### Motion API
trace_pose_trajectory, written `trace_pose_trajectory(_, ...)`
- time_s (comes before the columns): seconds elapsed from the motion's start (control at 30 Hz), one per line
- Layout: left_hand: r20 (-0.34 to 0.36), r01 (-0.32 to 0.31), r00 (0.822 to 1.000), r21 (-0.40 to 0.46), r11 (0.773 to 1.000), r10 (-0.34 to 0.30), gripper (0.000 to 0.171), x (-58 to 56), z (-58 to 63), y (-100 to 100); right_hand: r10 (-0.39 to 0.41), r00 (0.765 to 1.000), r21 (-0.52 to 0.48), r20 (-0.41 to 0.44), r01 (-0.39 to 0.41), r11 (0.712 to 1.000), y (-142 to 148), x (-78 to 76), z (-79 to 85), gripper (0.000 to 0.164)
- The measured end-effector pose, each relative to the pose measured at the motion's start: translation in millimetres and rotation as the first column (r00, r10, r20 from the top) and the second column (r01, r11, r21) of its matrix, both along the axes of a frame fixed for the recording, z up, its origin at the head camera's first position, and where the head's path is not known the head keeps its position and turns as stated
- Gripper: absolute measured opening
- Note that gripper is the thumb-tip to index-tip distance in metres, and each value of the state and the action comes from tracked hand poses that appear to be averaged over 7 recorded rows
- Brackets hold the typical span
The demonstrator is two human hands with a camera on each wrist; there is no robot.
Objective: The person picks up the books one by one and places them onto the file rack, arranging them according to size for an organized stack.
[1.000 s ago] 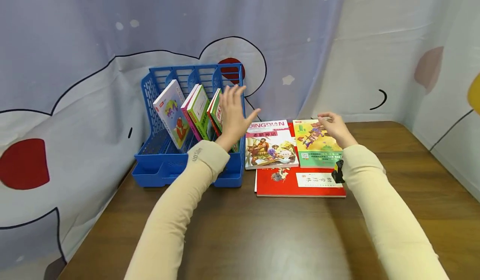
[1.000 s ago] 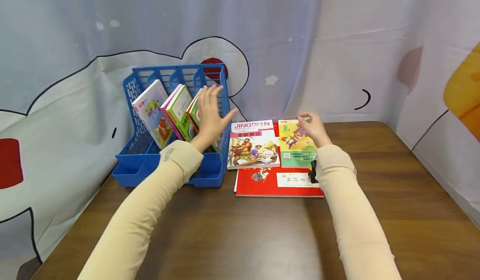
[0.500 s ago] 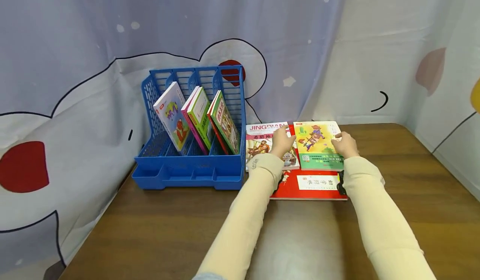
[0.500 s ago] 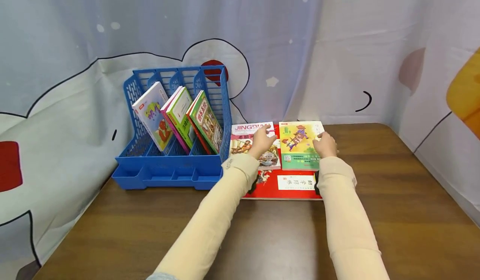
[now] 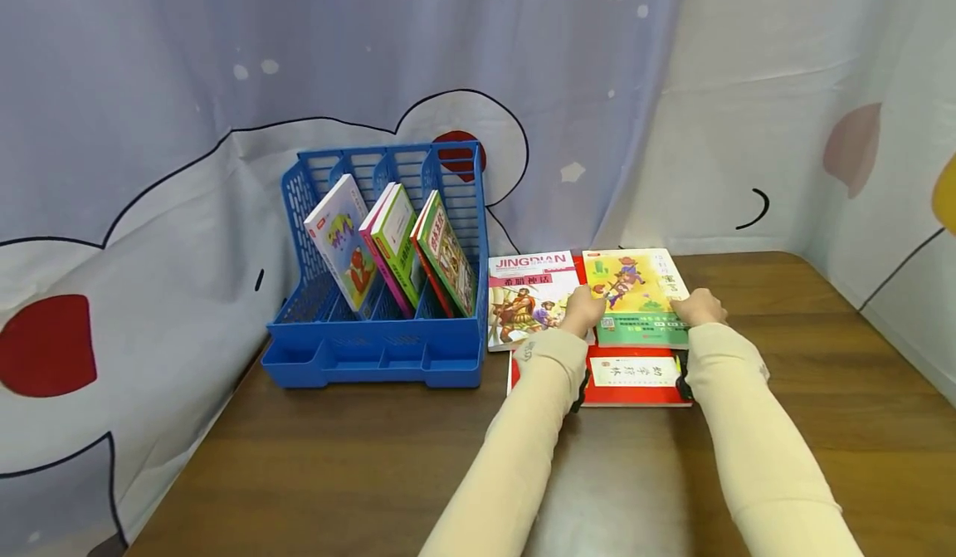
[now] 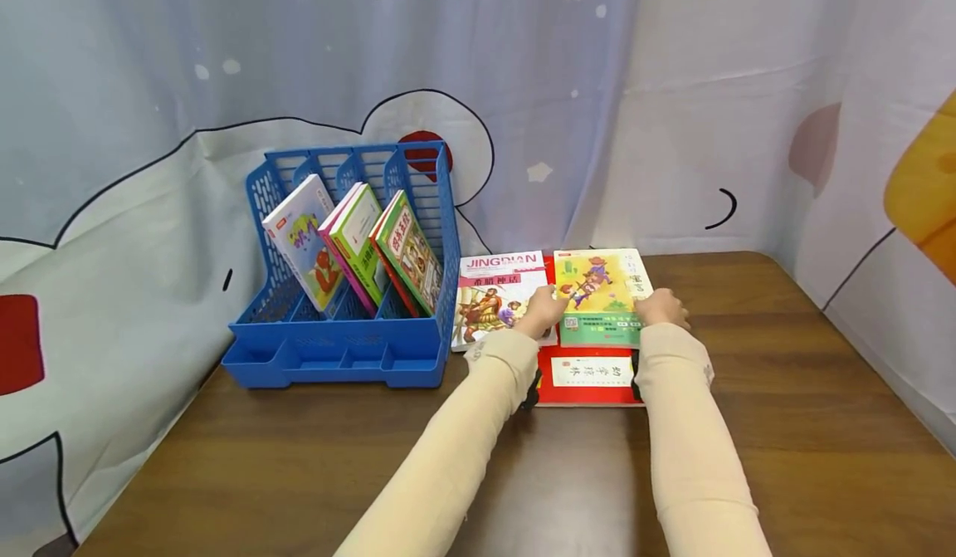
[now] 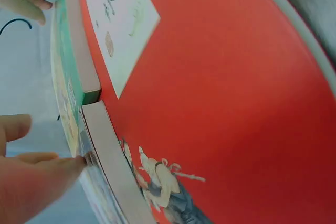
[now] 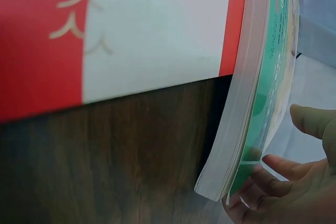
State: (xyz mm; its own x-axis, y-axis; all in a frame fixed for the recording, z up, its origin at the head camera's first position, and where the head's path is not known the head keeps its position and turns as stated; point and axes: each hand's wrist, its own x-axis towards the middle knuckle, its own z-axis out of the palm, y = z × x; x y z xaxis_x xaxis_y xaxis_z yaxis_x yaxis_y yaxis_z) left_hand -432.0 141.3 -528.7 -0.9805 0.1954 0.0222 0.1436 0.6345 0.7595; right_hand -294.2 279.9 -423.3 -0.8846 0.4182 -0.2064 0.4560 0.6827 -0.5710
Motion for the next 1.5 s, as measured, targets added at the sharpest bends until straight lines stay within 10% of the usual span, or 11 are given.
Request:
trace_pose_trajectory(0.1, 0.063, -0.007, 0.998, -0.029, 1.000, 0.009, 0.036, 45.7, 50.9, -14, -0.014, 1.000, 0.006, 0.011, 0.014, 1.000, 2, -0.9, -2.1, 0.056)
trace_pose_trajectory(0.2, 0.125, -0.036, 0.991, -0.052, 0.998, 0.043, 0.028, 66.7, 76.5, -15, -0.035, 0.999, 0.026, 0.026, 0.034, 0.999, 3, -2.1, -3.8, 0.056)
trace_pose_trajectory(0.43, 0.080, 0.089, 0.994, -0.290, 0.953, -0.068, 0.027, -8.3, -9.0, 27, -0.022, 0.999, 0.053, 0.042, 0.020, 0.998, 5, -3.1, -8.3, 0.060)
trace_pose_trajectory(0.5, 0.065, 0.117, 0.993, -0.347, 0.931, -0.101, 0.029, -11.1, -17.2, 32, -0.024, 0.999, 0.042, 0.044, 0.022, 0.999, 5, -2.6, -10.2, 0.063)
trace_pose_trajectory(0.83, 0.180, 0.150, 0.977, -0.205, 0.967, -0.113, 0.046, 47.7, 36.1, 8, -0.089, 0.996, -0.222, -0.008, 0.085, 0.971, 15, 3.1, -20.5, 0.067)
trace_pose_trajectory(0.97, 0.175, 0.141, 0.978, -0.133, 0.981, -0.117, 0.046, 22.4, 11.3, 16, -0.079, 0.996, -0.323, -0.030, 0.065, 0.944, 20, -2.6, -17.3, 0.064)
trace_pose_trajectory(1.17, 0.219, 0.070, 0.974, -0.034, 0.997, -0.061, 0.056, -63.1, -71.9, 47, -0.076, 0.994, -0.440, -0.083, 0.032, 0.898, 21, -11.7, -8.9, 0.053)
trace_pose_trajectory(1.3, 0.303, -0.004, 0.953, 0.123, 0.992, -0.034, 0.070, -96.2, -107.7, 55, -0.066, 0.986, -0.474, -0.150, -0.014, 0.880, 19, -10.6, 0.1, 0.035)
trace_pose_trajectory(1.4, 0.331, -0.046, 0.943, 0.201, 0.979, -0.024, 0.069, -83.2, -88.8, 42, -0.057, 0.977, -0.452, -0.205, -0.042, 0.891, 15, -9.4, 9.4, 0.034)
trace_pose_trajectory(1.5, 0.307, -0.046, 0.951, 0.195, 0.980, -0.017, 0.061, -24.2, -13.1, 12, -0.058, 0.966, -0.423, -0.251, -0.056, 0.904, 11, -9.1, 20.5, 0.044)
